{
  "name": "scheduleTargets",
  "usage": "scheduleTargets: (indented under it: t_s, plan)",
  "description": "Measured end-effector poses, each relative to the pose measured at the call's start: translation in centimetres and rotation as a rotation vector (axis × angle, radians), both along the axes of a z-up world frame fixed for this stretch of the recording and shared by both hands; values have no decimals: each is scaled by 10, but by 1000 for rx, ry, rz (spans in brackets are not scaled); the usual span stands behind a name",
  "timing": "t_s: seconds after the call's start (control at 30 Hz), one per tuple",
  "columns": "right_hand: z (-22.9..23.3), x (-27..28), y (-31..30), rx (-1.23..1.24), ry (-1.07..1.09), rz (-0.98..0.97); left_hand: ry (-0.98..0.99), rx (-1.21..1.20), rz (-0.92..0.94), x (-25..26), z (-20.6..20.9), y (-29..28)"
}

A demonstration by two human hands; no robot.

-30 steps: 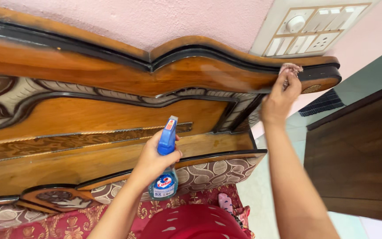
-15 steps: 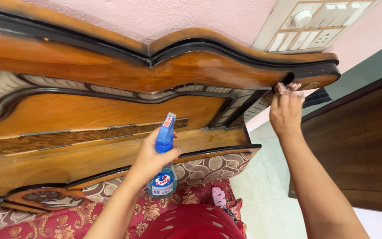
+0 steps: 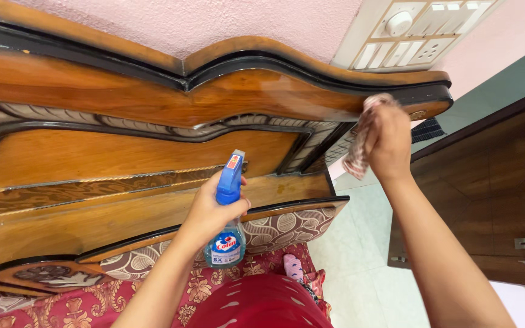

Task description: The person cleans the wooden headboard of a bed and an adjacent light switch panel using a spray bottle and a cloth.

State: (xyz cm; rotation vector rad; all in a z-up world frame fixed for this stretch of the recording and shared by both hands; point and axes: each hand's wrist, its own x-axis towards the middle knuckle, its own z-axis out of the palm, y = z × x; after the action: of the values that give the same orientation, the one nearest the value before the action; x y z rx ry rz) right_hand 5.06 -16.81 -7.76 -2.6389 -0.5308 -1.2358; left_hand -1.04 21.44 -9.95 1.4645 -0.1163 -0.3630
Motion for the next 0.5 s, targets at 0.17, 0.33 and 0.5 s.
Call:
scheduleTargets:
  t_s: [0.17, 0.33, 0.5]
  plan:
    - [-3, 17, 9, 67, -136, -189, 11, 0, 31, 0, 0, -3]
    - [-11, 4, 28, -292, -248, -433, 18, -7, 39, 0, 1, 0]
    - [-36, 4, 9, -443, -143, -386, 22, 13, 36, 4, 2, -3]
